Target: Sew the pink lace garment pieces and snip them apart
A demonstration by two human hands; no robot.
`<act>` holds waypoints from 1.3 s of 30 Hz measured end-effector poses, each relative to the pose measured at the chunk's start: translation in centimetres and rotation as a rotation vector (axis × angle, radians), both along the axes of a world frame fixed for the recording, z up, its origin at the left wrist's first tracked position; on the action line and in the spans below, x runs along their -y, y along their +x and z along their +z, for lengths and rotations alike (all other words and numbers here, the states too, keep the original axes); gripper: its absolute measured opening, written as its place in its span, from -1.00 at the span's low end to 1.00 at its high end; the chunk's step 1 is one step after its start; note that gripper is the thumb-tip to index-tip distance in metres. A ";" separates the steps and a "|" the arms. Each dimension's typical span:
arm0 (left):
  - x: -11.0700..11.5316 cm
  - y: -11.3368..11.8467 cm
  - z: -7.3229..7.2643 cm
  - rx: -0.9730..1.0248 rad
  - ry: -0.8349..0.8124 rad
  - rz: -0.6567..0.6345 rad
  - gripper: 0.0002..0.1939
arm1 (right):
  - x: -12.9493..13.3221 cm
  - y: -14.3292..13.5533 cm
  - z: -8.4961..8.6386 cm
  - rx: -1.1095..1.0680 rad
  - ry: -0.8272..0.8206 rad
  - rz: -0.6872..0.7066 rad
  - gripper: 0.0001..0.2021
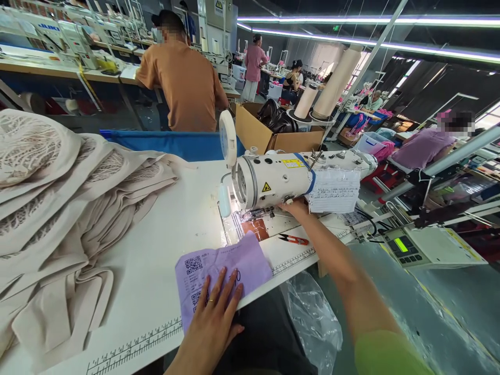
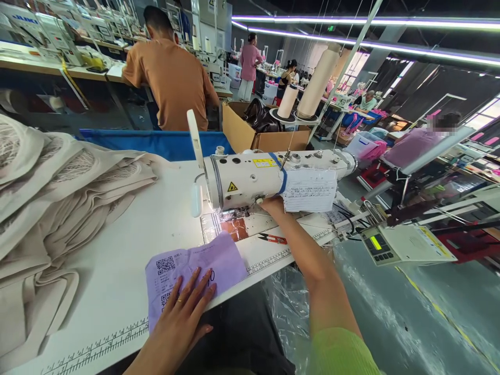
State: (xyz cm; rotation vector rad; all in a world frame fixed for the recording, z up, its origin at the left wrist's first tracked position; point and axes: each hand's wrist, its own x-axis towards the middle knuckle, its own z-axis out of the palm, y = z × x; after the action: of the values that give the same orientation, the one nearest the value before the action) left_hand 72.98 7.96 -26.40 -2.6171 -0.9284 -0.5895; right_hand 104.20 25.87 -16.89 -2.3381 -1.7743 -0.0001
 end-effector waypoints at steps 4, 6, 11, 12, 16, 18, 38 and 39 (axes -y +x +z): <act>-0.3 0.5 0.5 0.060 -0.060 -0.023 -0.58 | 1.5 -1.1 1.0 -0.008 0.008 -0.013 -0.57; -0.5 1.1 1.0 0.130 -0.121 -0.002 -0.71 | 3.4 -1.4 1.2 -0.007 0.017 -0.042 -0.54; -0.9 3.2 1.5 0.370 -0.305 0.121 -0.83 | 12.2 -2.0 -0.2 -0.123 0.006 -0.085 -0.36; -1.0 3.5 1.5 0.422 -0.361 0.124 -0.83 | 14.1 -2.4 -0.8 -0.186 0.024 -0.037 -0.35; -1.3 3.8 1.7 0.672 -0.614 0.072 -0.74 | 19.3 -6.5 -3.3 -0.412 0.085 0.225 -0.36; -1.3 3.3 2.1 0.821 -0.754 0.035 -0.70 | 19.8 -9.7 -4.2 -0.456 0.142 0.306 -0.32; -2.3 0.6 4.0 2.227 -1.613 0.228 -0.55 | 17.6 -15.1 -7.9 -0.729 0.345 0.784 -0.27; -2.3 0.7 3.9 2.226 -1.610 0.227 -0.55 | 17.5 -15.2 -7.9 -0.736 0.346 0.776 -0.28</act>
State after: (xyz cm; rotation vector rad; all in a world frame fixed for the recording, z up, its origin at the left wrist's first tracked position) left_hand 73.64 10.26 -22.54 0.1582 0.8200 1.2407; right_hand 89.05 8.37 -24.82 -1.0803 -1.9090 0.5391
